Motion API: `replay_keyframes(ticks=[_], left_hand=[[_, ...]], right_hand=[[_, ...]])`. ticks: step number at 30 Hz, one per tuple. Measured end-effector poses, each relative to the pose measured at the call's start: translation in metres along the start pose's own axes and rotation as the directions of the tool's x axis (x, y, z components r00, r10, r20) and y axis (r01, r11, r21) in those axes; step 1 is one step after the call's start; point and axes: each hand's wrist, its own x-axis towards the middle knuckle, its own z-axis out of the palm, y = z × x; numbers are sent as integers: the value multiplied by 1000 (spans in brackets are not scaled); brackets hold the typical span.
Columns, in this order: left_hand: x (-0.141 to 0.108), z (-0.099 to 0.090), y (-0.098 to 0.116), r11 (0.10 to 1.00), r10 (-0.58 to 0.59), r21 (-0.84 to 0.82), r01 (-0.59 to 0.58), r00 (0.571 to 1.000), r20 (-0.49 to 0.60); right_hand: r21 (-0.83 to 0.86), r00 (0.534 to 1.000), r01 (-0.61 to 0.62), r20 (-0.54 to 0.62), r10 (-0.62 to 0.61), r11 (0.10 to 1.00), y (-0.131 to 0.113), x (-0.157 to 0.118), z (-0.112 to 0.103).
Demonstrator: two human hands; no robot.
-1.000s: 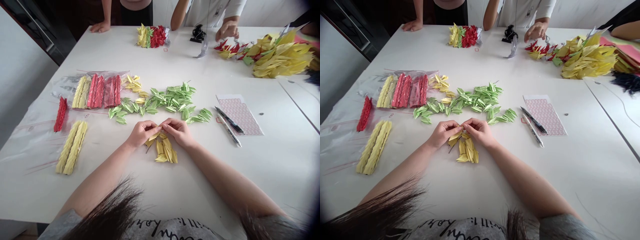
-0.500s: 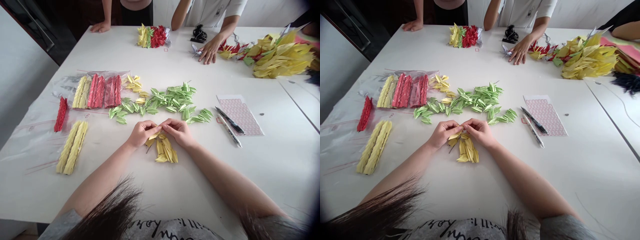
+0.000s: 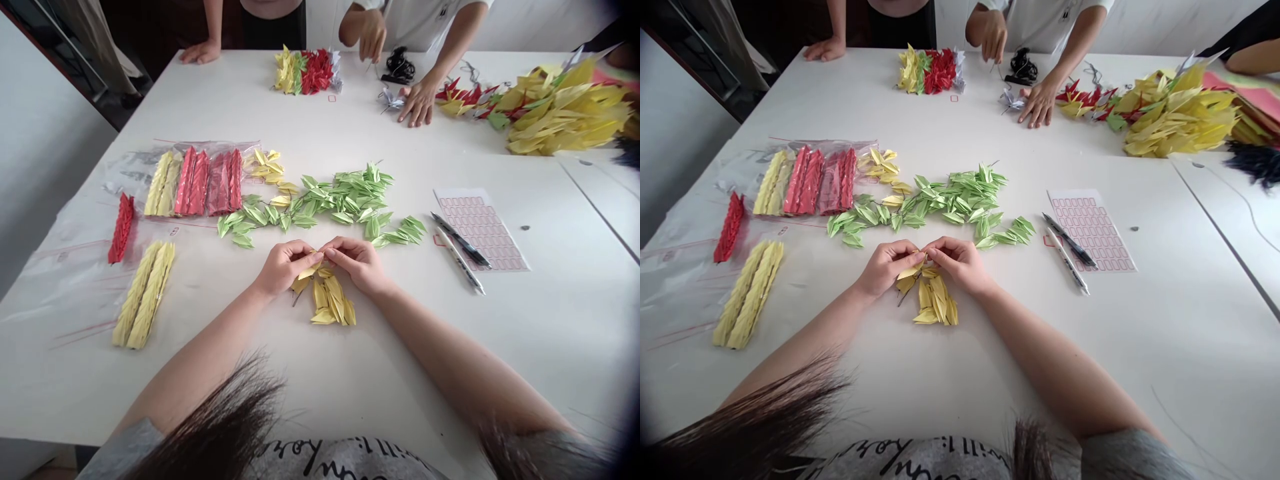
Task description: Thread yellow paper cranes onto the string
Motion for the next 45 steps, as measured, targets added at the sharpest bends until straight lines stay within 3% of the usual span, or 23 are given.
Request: replay_keyframes(ticks=[45], left_hand=[[0, 2, -1, 999, 34, 29, -33, 999, -32]], right_hand=[[-42, 1000, 14, -20, -15, 999, -1, 0, 0]])
